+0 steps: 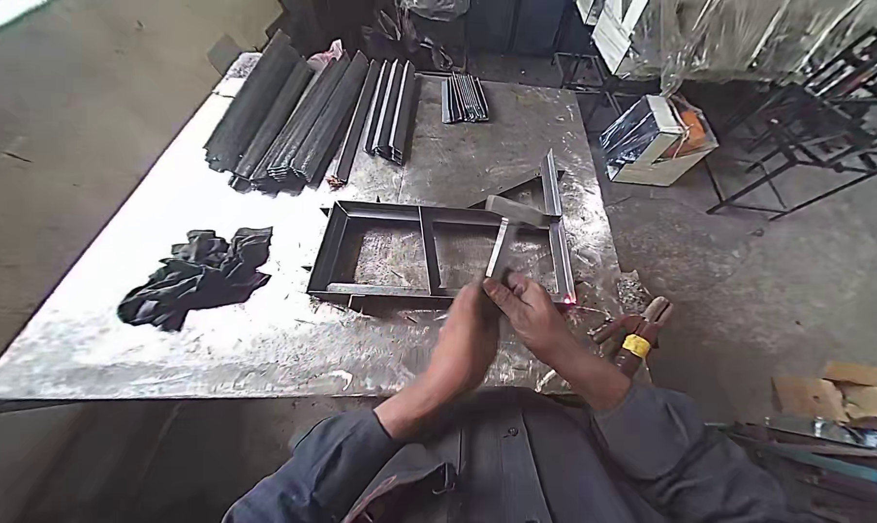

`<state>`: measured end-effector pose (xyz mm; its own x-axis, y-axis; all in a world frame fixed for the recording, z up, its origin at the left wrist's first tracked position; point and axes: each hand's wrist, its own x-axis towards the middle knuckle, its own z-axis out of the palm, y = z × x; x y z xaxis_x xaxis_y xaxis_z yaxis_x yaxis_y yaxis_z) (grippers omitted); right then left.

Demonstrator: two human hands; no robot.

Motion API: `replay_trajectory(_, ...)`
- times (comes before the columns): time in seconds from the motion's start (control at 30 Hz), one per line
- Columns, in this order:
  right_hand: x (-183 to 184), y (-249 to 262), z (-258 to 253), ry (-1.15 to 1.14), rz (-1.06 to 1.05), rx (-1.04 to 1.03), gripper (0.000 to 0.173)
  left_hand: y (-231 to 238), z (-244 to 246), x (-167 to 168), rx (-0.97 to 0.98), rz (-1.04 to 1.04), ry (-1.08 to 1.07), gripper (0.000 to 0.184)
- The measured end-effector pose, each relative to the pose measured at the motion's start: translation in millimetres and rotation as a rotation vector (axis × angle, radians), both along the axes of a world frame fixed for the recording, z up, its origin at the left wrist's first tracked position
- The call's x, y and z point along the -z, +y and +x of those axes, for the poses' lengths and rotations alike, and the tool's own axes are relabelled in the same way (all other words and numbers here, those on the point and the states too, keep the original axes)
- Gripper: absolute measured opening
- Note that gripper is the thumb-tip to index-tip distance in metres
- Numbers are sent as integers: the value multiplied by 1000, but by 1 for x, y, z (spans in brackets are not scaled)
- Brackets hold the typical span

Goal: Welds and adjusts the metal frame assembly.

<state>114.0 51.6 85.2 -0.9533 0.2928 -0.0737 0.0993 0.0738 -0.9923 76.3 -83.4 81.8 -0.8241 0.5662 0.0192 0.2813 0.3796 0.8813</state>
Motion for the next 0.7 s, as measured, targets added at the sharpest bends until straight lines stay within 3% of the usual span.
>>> replay_trajectory(0.1, -4, 5, -14, 18, -196, 105, 24, -2, 0, 4, 202, 50, 69, 56)
replay_trajectory(0.17, -6, 23, -11, -36, -123, 87, 26, -15, -13, 11, 272, 78, 100, 47)
replay_trajectory(0.23, -8, 49, -6, -178, 127, 42, 30, -30, -29, 21, 171, -51, 177, 40)
replay_trajectory(0.33, -29, 85, -15, -374, 726, -157, 41, -41, -74, 36, -90, -308, 155, 52)
replay_trajectory(0.43, -57, 92, -39, -378, 1134, -387, 50, -37, -113, 58, -231, -455, 17, 71)
replay_trajectory(0.57, -82, 79, -97, -247, 1464, -650, 47, -19, -128, 78, -241, -564, -94, 90)
replay_trajectory(0.7, -109, 31, -166, -132, 1771, -863, 43, -3, -125, 75, -238, -626, -151, 79)
